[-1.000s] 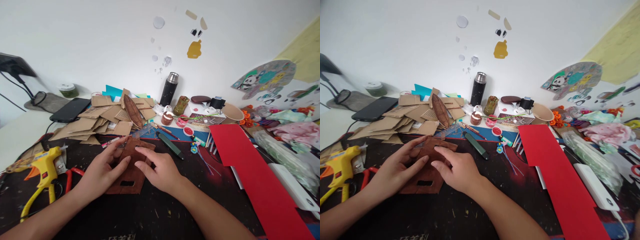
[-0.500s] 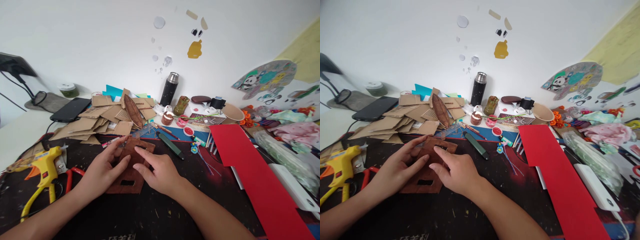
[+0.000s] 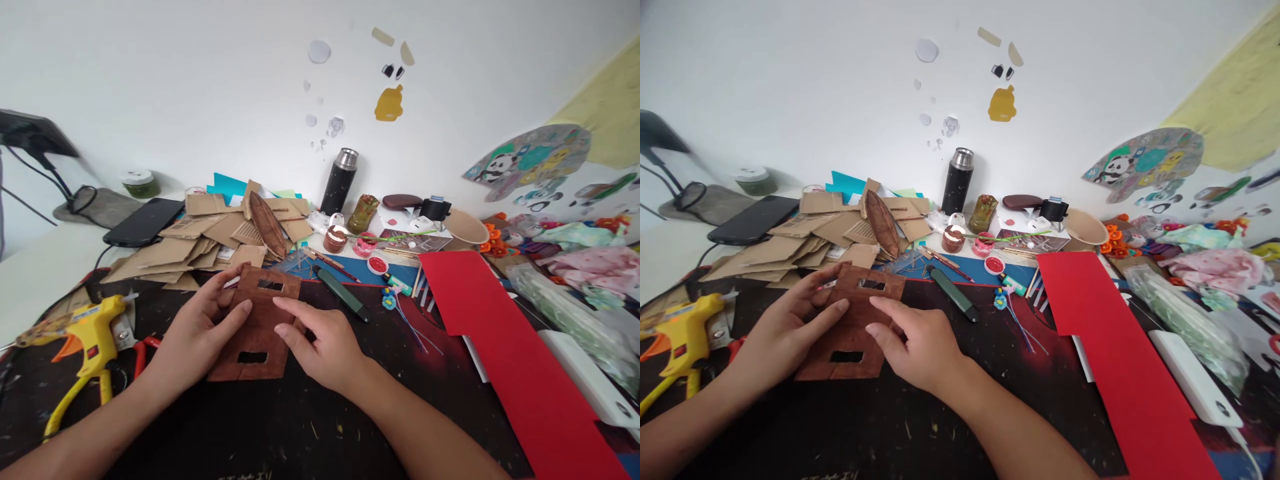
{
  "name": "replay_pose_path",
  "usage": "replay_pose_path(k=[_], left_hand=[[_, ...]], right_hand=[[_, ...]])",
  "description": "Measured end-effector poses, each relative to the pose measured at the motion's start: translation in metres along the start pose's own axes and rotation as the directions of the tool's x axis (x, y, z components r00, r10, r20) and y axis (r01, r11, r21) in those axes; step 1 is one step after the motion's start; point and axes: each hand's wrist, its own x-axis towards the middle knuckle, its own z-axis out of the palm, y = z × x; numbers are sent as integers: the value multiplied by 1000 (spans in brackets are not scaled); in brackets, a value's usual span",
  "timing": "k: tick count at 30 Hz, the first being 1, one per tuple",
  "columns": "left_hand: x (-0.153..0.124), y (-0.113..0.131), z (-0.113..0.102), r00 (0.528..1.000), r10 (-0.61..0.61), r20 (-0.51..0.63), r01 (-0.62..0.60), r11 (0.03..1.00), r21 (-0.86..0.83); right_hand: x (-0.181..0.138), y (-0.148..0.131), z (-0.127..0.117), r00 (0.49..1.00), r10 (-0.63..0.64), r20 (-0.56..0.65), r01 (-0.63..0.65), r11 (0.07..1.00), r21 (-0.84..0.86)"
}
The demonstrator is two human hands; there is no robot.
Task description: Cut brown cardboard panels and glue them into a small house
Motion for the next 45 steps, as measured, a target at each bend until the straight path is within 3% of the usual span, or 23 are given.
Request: replay_pose_path(k=[14,24,30,34,38,42,45], left_hand=[[-5,-3,4,997,44,59,-49,994,97],[-4,-8,1,998,51,38,-57,987,147],[-5,-8,2,994,78,78,-91,978,185],[-3,-6,1,996,-15,85,11,999,53],[2,-2,-1,992,-108,62,116,982,-151],[6,0,-2,986,-164,21,164,946,-280],[6,-1,-3,985,-170,15,166,936,-311]], right_hand=[[3,-1,1,986,92,137,-83,994,-71],[1,-1,0,994,72,79,-70,997,-24],[1,-1,0,983,108,146,-102,994,-46],[2,-2,-1,993,111,29,-113,990,82],[7,-2,-7,955,277,-110,-238,931,278],[16,4,-13,879,468,-91,-363,781,508],[20,8,-13,856,517,-10,-414,697,586]])
